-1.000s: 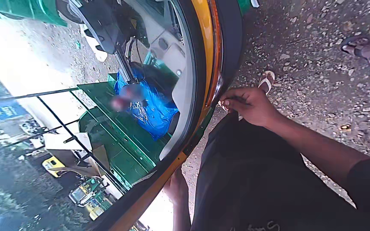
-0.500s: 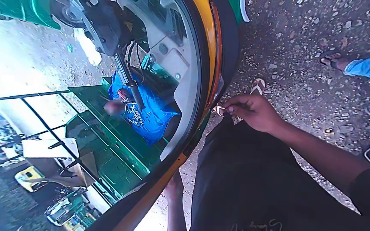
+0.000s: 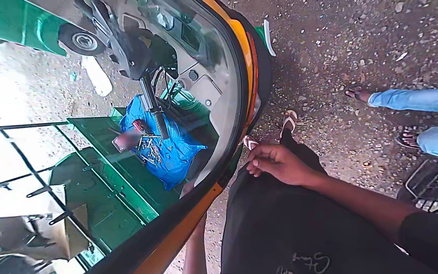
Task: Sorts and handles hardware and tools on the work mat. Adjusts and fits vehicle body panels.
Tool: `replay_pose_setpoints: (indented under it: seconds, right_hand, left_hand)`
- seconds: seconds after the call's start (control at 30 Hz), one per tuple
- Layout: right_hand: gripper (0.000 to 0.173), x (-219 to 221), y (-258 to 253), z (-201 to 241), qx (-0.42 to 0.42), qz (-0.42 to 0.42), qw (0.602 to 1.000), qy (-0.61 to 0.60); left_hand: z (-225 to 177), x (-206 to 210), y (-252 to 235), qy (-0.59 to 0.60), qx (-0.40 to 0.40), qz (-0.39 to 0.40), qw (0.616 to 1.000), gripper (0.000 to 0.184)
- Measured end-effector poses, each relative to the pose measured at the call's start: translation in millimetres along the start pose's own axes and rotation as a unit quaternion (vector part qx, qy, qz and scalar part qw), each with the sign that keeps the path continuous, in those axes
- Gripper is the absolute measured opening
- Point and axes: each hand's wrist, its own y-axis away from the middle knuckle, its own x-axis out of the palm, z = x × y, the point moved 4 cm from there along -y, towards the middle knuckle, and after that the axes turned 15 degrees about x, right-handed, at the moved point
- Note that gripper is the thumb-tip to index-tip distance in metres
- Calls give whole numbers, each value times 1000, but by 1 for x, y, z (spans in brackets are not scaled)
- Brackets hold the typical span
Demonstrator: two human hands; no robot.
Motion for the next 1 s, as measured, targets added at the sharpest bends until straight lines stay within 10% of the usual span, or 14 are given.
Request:
replay_pose_setpoints:
  seconds: [0.27,0.5,0.6,0.67,1.0]
  right_hand:
    - [12,65,-9,-5,35,14,997,60]
    - [11,99,-13,-9,72,-49,995,41]
    - [11,106,-12,-14,39,-86,993,76]
    - [12,111,-9,-13,15,-102,992,78]
    - [18,123,-4,-10,-45,-194,957,211]
  left_hand:
    - [39,-3,-12,260,190,50,946,12]
    - [24,-16,-30,106,162,156,969,31]
    - [69,-6,-50,76,325,152,930,41]
    - [44,-17,-53,58,283,259,922,41]
    - [58,6,-74,279,419,240,830,35]
